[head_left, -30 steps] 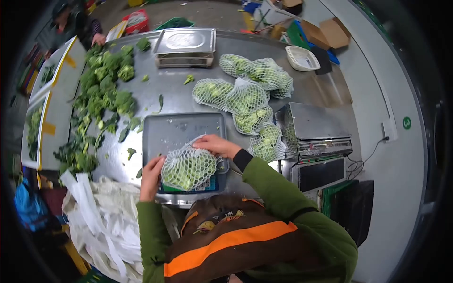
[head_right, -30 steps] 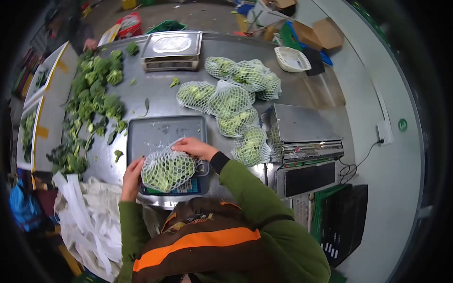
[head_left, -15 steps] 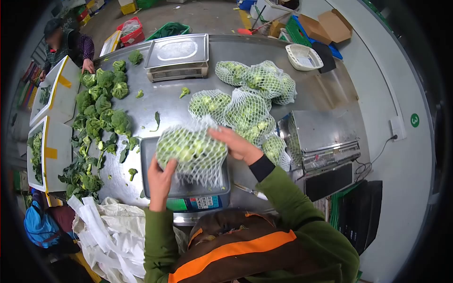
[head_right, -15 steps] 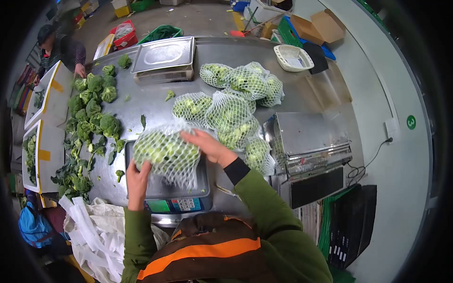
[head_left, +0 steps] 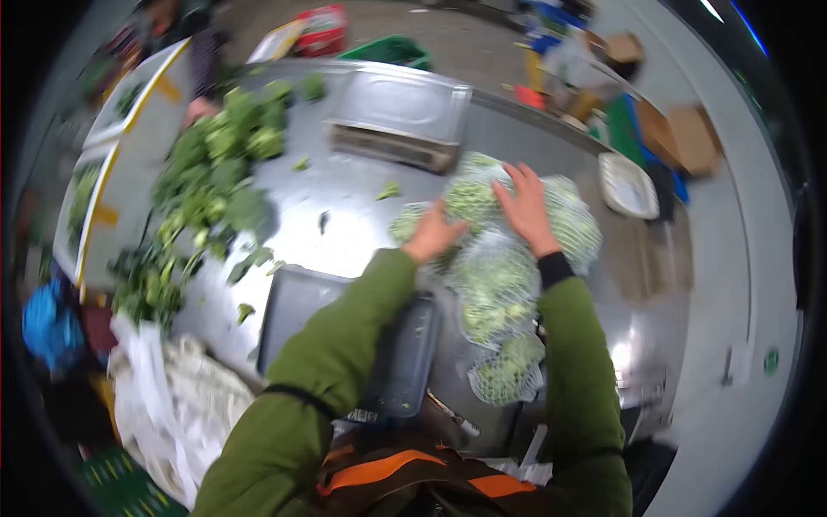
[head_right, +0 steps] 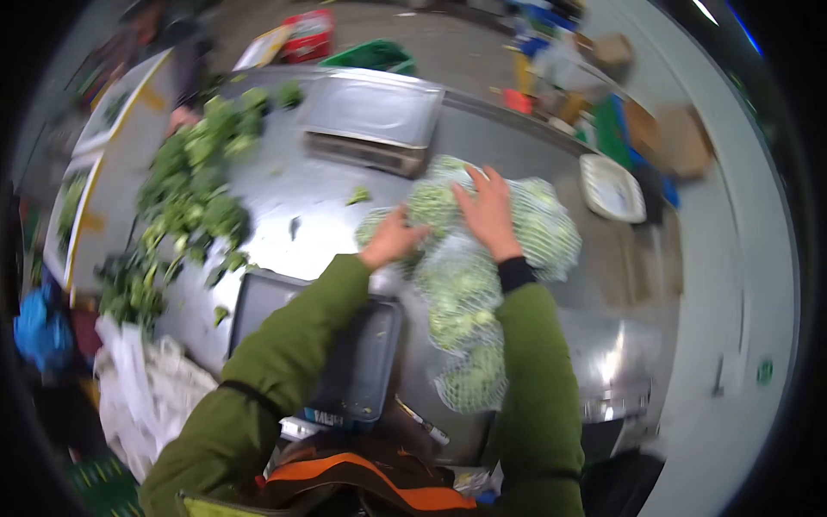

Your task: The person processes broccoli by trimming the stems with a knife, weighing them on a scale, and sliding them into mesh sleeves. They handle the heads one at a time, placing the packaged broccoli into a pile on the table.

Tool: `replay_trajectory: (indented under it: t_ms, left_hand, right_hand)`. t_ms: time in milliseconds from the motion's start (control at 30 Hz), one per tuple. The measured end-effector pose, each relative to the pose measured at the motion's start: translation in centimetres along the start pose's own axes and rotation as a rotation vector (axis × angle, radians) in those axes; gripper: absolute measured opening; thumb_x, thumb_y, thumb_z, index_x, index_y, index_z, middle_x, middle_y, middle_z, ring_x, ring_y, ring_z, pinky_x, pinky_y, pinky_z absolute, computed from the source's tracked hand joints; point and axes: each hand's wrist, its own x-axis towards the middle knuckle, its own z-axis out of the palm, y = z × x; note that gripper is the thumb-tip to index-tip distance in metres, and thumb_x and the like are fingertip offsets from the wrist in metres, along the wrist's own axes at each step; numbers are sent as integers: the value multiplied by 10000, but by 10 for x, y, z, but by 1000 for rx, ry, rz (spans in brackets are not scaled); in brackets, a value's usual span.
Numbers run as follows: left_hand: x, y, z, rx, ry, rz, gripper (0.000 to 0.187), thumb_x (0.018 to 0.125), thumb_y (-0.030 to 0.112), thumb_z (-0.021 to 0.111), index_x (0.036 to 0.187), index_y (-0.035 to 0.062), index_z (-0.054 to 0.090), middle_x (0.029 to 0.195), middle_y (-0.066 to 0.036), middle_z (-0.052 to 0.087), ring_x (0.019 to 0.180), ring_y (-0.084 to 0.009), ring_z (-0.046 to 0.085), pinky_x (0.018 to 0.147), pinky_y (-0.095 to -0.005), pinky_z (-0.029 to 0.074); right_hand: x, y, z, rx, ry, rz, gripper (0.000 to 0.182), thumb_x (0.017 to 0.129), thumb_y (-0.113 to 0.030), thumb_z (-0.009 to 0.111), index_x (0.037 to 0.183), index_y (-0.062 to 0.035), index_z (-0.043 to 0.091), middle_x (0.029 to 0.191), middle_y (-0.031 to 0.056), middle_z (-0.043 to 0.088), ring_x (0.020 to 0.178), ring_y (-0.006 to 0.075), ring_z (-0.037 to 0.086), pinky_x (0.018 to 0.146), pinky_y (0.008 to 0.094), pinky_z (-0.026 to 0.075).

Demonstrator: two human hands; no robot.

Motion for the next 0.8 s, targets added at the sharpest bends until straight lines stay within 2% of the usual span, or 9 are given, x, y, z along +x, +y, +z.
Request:
replay_trajectory:
  t_ms: [100,167,333,433,467,533,600,667,800]
  left_hand:
    - [1,-26,11,171,4,-88,632,803,327,728,1272,-43,521,1140,-266,640,1069,-398,625,937,-451,486]
    - [-20,-12,-8,29,9,-69,707,824,297,726,1390,-16,440,1183,-230,628,993,-300,662,870,-386,521]
    - [-86,-33,-105,-243,86,-105,501,871,245,721,1285,2,576,1211,-139,632,918,-164,665,742,-297,554]
    - [-127,-51,-190,-5,441,-181,389,879,183,715,1200,-11,614,1120,-117,667,881,-168,656,751,-296,537]
    - [-129,-88,-213,114,696,-10,361,854,188,738,1148,5,632,1102,-107,661,874,-176,647,762,-306,530]
    - [-138,-77,-262,550,880,-33,422,748,85,764,1142,29,624,1132,-147,607,1066,-309,578,930,-391,475]
    - [-131,-84,-304,820,781,88,653,712,50,727,1330,76,518,1358,-167,496,1241,-369,453,1025,-421,406]
    - [-119,-114,-336,1261,430,4,800,694,-34,660,1431,168,424,1479,-142,401,1323,-401,386,1026,-464,401]
    - [-113,-122,-345,1177,405,-35,665,699,-15,638,1331,155,523,1373,-130,482,1244,-399,444,993,-473,418]
  right_hand:
    - [-18,22,40,-342,-151,-171,568,892,-399,628,1387,-144,517,1379,229,494,1306,445,409,1084,533,333]
    - [-19,11,38,-276,-183,-83,579,897,-377,630,1412,-153,488,1395,223,486,1332,452,385,1078,534,344]
    - [-21,10,43,-399,-109,-121,578,911,-343,638,1419,-123,470,1386,209,491,1308,428,404,1049,530,364]
    - [-20,-9,31,-297,9,-158,552,925,-310,633,1399,-76,474,1369,203,502,1277,411,430,1037,520,370]
    - [-22,-25,22,-210,79,-169,536,931,-294,630,1384,-50,480,1355,203,511,1253,407,451,1033,514,372]
    - [-38,-76,11,-132,78,-139,457,930,-221,633,1326,-22,519,1301,191,544,1209,364,508,1015,472,397]
    - [-59,-112,9,215,80,12,370,922,-152,636,1257,-15,560,1247,164,572,1122,302,559,979,405,429]
    - [-83,-153,16,401,50,59,330,902,-89,641,1216,-11,576,1216,139,583,1068,251,567,928,352,452]
    - [-127,-211,24,451,-163,-71,314,857,-26,659,1166,-1,608,1166,123,598,1022,215,573,849,342,485]
